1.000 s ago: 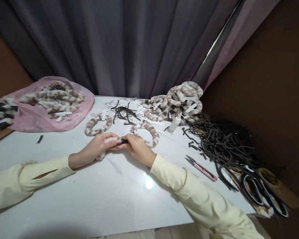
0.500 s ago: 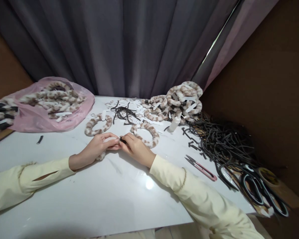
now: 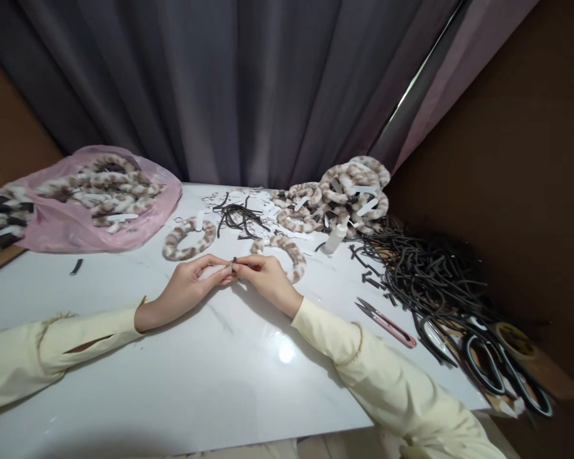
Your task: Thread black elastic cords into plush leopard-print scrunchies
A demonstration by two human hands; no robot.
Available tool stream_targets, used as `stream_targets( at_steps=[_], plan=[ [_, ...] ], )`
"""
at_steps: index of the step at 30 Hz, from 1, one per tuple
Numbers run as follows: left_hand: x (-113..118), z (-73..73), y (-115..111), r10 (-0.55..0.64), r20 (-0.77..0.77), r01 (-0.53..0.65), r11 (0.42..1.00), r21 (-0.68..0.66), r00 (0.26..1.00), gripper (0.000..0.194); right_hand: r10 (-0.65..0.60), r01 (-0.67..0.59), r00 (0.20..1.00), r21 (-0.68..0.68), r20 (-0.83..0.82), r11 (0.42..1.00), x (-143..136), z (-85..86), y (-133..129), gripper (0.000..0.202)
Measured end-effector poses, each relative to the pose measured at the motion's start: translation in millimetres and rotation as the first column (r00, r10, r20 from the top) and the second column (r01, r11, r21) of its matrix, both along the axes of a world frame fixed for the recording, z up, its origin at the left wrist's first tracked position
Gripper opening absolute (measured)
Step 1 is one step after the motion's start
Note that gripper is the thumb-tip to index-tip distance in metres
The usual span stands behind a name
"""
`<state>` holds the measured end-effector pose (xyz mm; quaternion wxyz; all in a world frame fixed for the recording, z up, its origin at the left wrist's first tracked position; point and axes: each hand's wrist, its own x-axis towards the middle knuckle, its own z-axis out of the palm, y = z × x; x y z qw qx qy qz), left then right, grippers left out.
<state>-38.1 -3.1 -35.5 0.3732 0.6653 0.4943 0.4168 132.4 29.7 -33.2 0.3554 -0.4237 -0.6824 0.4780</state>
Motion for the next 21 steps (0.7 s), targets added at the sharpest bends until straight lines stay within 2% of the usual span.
stream_targets(
  at_steps=[3,9,12,15,18,21],
  plan=[
    [0.1,-0.2,-0.1,0.039,-0.081,-0.035,0.998,0.051,0.996,0.027,0.011,-0.017,0.999,-0.145,-0.042,0.989,0.0,2.0,-0.7,0.030],
    [-1.9,-0.2,-0.5,0.008,-0.123,0.003,0.996,0.093,0.992,0.025,0.025,-0.046,0.994,-0.204,-0.104,0.978,2.6,1.8,2.2,0.035],
    [-2.9,0.5,-1.7,-0.012,-0.143,0.031,0.991,0.127,0.990,0.024,0.095,-0.119,0.990,-0.259,-0.103,0.958,7.1,6.7,4.9,0.037],
    [-3.5,0.3,-3.7,-0.026,-0.194,0.062,0.981,0.182,0.981,0.021,0.190,-0.209,0.978,-0.353,-0.088,0.912,13.5,13.1,8.6,0.037],
    [-4.6,-2.9,-5.8,-0.062,-0.264,0.144,0.943,0.301,0.962,0.018,0.230,-0.252,0.968,-0.448,-0.104,0.858,18.8,18.0,12.0,0.033],
    [-6.5,-8.4,-7.7,-0.067,-0.366,0.237,0.864,0.443,0.928,0.018,0.223,-0.254,0.967,-0.517,-0.122,0.817,21.1,21.5,13.0,0.030]
  ],
)
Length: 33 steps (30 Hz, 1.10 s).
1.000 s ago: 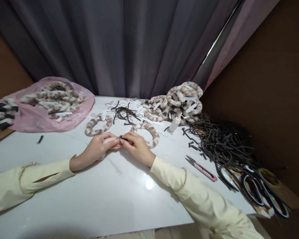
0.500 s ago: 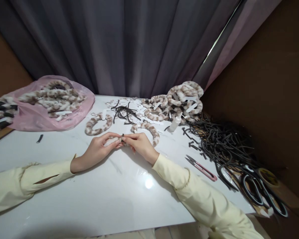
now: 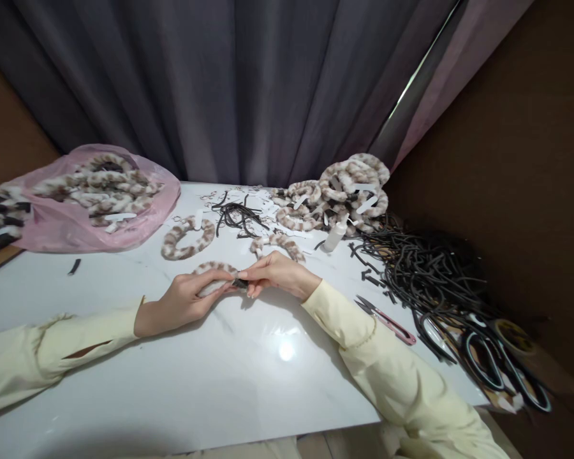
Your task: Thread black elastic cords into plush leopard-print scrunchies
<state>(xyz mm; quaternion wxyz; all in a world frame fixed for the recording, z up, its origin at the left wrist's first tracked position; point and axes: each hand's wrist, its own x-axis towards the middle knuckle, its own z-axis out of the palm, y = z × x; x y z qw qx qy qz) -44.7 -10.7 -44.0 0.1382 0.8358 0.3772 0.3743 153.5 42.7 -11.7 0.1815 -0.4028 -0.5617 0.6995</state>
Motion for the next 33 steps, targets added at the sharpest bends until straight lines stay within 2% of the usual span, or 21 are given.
stream_targets(
  at_steps=[5,9,11,16,20,25,26,27,28,29,30,31,32,33],
  plan=[
    [-4.7,-7.1,1.6,-0.052,-0.097,0.073,0.970,0.230,0.994,0.023,-0.036,0.035,0.999,0.048,0.026,0.998,-0.5,2.0,-2.7,0.030],
    [-12.0,-9.7,10.0,-0.150,-0.214,0.226,0.889,0.397,0.965,0.032,0.004,-0.005,1.000,0.066,0.013,0.998,-1.1,-0.4,-4.0,0.040],
    [-16.4,-10.1,14.6,-0.210,-0.287,0.320,0.849,0.420,0.934,0.034,0.054,-0.055,0.998,0.069,0.013,0.996,-1.3,-1.8,-4.2,0.042],
    [-22.0,-6.5,19.7,-0.321,-0.399,0.469,0.806,0.360,0.859,0.030,0.163,-0.163,0.987,0.083,0.005,0.983,0.1,-2.6,-5.3,0.041],
    [-20.9,-2.4,21.5,-0.293,-0.451,0.498,0.741,0.451,0.843,0.027,0.210,-0.213,0.977,0.113,0.039,0.971,1.7,-2.8,-6.0,0.040],
    [-18.0,-4.6,22.4,-0.238,-0.444,0.484,0.637,0.600,0.864,0.025,0.165,-0.173,0.985,0.194,0.058,0.966,-0.1,-6.8,-5.9,0.045],
    [-16.8,-4.2,21.1,-0.252,-0.407,0.465,0.648,0.603,0.878,0.026,0.138,-0.150,0.988,0.243,0.065,0.958,-0.4,-7.7,-6.3,0.044],
    [-15.2,-2.4,19.3,-0.267,-0.345,0.427,0.702,0.571,0.900,0.027,0.107,-0.126,0.991,0.311,0.076,0.942,-0.2,-8.4,-7.3,0.042],
    [-13.3,1.1,17.3,-0.279,-0.257,0.374,0.787,0.490,0.925,0.028,0.070,-0.101,0.993,0.403,0.092,0.910,0.6,-8.8,-8.9,0.038],
    [-11.2,6.5,15.6,-0.277,-0.140,0.309,0.884,0.350,0.951,0.028,0.030,-0.083,0.993,0.517,0.111,0.852,2.1,-8.9,-11.2,0.034],
    [-8.9,13.8,14.6,-0.229,-0.018,0.230,0.966,0.121,0.973,0.029,-0.013,-0.072,0.992,0.643,0.127,0.762,4.2,-8.8,-14.2,0.029],
    [-6.6,22.3,14.5,-0.189,0.108,0.201,0.972,-0.119,0.976,0.030,-0.051,-0.072,0.989,0.765,0.136,0.640,7.0,-8.6,-17.7,0.023],
    [-4.2,31.4,15.4,-0.163,0.191,0.225,0.902,-0.370,0.968,0.032,-0.080,-0.082,0.987,0.865,0.139,0.496,10.1,-8.4,-21.5,0.018],
    [-1.6,40.1,17.4,-0.149,0.249,0.268,0.783,-0.562,0.957,0.033,-0.099,-0.096,0.985,0.932,0.139,0.349,13.4,-8.4,-25.4,0.014]
  ],
)
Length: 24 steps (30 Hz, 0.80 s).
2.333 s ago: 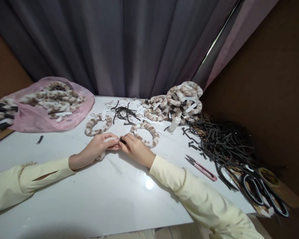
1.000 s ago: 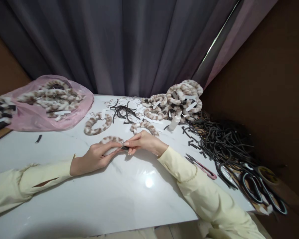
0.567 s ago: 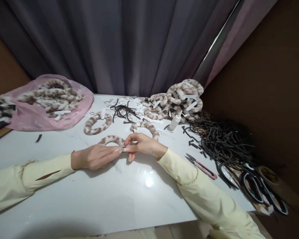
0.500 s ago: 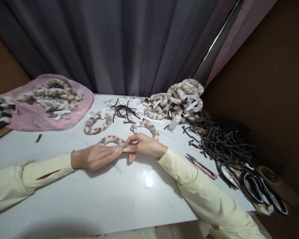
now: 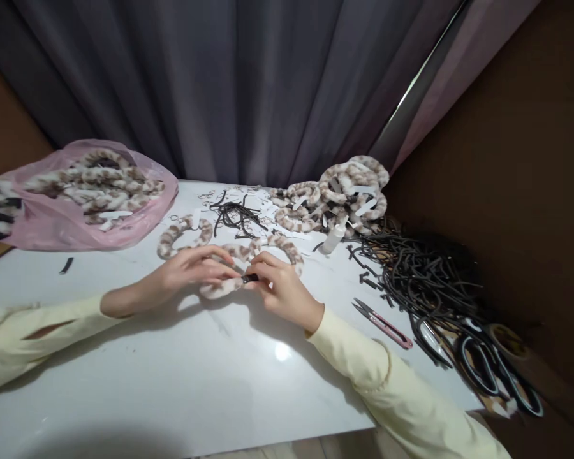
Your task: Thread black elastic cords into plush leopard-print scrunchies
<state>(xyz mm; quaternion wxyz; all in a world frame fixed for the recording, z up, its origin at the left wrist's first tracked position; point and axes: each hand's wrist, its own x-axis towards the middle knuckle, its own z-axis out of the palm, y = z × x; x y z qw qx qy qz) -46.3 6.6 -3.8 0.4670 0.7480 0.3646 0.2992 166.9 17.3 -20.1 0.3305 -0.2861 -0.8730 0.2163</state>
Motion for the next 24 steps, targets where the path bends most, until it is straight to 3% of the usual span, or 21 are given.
stream_targets(
  at_steps=[1,3,5,7,11,15,20,24],
  plan=[
    [2.7,7.5,2.6,-0.056,0.006,0.056,0.975,-0.213,0.998,0.038,0.007,-0.009,1.000,0.134,0.012,0.991,3.1,-0.3,-3.8,0.013],
    [9.1,15.8,8.3,-0.214,-0.010,0.187,0.876,-0.445,0.977,0.042,0.022,-0.030,0.999,0.302,0.030,0.953,7.9,-2.1,-10.1,0.018],
    [16.6,13.8,12.7,-0.306,0.027,0.276,0.811,-0.516,0.951,0.040,0.026,-0.036,0.999,0.374,0.032,0.927,10.2,-5.2,-13.9,0.021],
    [24.2,4.3,15.3,-0.322,0.111,0.328,0.771,-0.546,0.940,0.036,0.047,-0.052,0.999,0.389,0.021,0.920,10.4,-8.6,-15.3,0.023],
    [34.8,-17.2,15.7,-0.204,0.272,0.337,0.678,-0.654,0.940,0.030,0.075,-0.068,0.997,0.320,-0.009,0.945,9.2,-13.6,-14.6,0.022],
    [37.8,-25.4,9.9,-0.050,0.282,0.226,0.736,-0.638,0.958,0.022,0.003,0.006,0.999,0.234,-0.035,0.972,8.7,-17.8,-15.0,0.027],
    [36.3,-31.3,2.1,-0.021,0.256,0.164,0.818,-0.551,0.966,0.024,-0.001,-0.020,0.998,0.308,0.067,0.951,6.8,-21.4,-17.5,0.034],
    [35.5,-35.3,0.7,-0.013,0.189,0.114,0.839,-0.532,0.982,0.029,-0.046,-0.005,0.989,0.352,0.138,0.936,5.1,-21.5,-18.6,0.029]
  ],
)
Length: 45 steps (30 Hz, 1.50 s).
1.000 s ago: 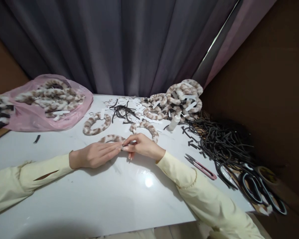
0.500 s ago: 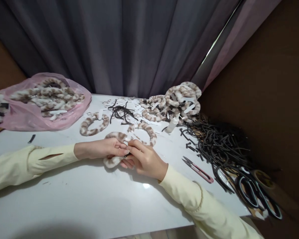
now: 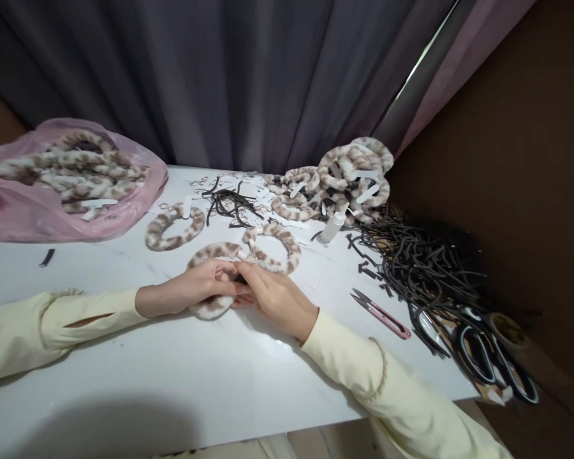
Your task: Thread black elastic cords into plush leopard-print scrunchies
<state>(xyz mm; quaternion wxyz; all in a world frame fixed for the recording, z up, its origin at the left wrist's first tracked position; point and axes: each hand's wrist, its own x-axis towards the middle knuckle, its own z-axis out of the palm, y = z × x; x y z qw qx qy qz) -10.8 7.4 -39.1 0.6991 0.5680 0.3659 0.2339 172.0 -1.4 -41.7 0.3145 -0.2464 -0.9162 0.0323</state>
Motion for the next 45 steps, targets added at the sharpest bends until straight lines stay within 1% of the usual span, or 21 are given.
stream_targets(
  at_steps=[5,11,14,16,21,26,30,35,37,38,40,41,42,44,45],
  plan=[
    [0.3,2.2,-0.8,0.015,-0.004,-0.014,0.999,0.031,1.000,0.032,-0.019,0.019,0.999,-0.013,0.036,1.000,-0.4,-0.2,-0.5,0.027],
    [1.6,3.6,-0.2,0.020,-0.056,-0.017,0.998,0.065,0.998,0.031,0.002,0.002,0.998,-0.065,0.067,0.998,0.0,0.9,0.8,0.023],
    [2.1,3.7,-0.2,0.016,-0.078,-0.011,0.997,0.076,0.997,0.034,0.023,-0.019,0.999,-0.082,0.047,0.996,-0.5,1.1,1.6,0.020],
    [1.2,5.8,0.6,-0.012,-0.079,0.017,0.998,0.064,0.997,0.033,0.031,-0.028,0.999,-0.094,0.028,0.995,-0.7,1.0,2.0,0.019],
    [-7.7,12.2,11.8,-0.161,-0.021,0.160,0.987,-0.014,0.987,0.032,0.045,-0.046,0.999,-0.104,-0.012,0.993,-0.1,2.0,3.1,0.015],
    [-15.0,7.1,25.5,-0.211,0.013,0.211,0.972,-0.104,0.977,0.038,0.058,-0.058,0.998,-0.081,0.005,0.995,1.4,3.0,3.8,0.017],
    [-15.6,5.4,27.6,-0.239,0.023,0.240,0.966,-0.091,0.971,0.036,0.062,-0.060,0.998,-0.074,0.025,0.995,2.5,1.9,4.1,0.021],
    [-20.3,8.4,29.8,-0.300,0.030,0.301,0.950,-0.087,0.954,0.028,0.068,-0.067,0.998,-0.036,0.015,0.997,3.7,2.1,4.0,0.022],
    [-23.4,11.3,31.5,-0.316,0.007,0.316,0.947,-0.049,0.949,0.026,0.063,-0.063,0.998,-0.012,0.017,0.998,4.4,2.5,3.8,0.023],
    [-24.8,13.5,32.2,-0.319,-0.021,0.319,0.948,-0.004,0.948,0.026,0.058,-0.058,0.998,0.004,0.015,0.998,4.9,2.6,3.5,0.023],
    [-27.2,20.1,32.1,-0.321,-0.125,0.337,0.930,0.144,0.939,0.025,0.043,-0.043,0.999,0.042,0.001,0.998,5.7,2.5,2.8,0.024],
    [-28.1,24.3,31.2,-0.315,-0.193,0.356,0.904,0.237,0.929,0.024,0.036,-0.035,0.999,0.057,-0.011,0.998,6.0,2.2,2.3,0.025],
    [-28.8,28.8,29.7,-0.305,-0.262,0.382,0.864,0.328,0.916,0.024,0.030,-0.028,0.999,0.069,-0.025,0.997,6.3,2.0,1.6,0.025],
    [-29.7,37.5,25.0,-0.264,-0.374,0.431,0.759,0.488,0.889,0.023,0.028,-0.024,0.998,0.079,-0.053,0.997,6.3,1.4,0.0,0.026],
    [-30.1,41.2,22.2,-0.247,-0.407,0.452,0.702,0.551,0.879,0.023,0.030,-0.024,0.997,0.080,-0.066,0.996,6.1,1.2,-0.8,0.026]
  ],
)
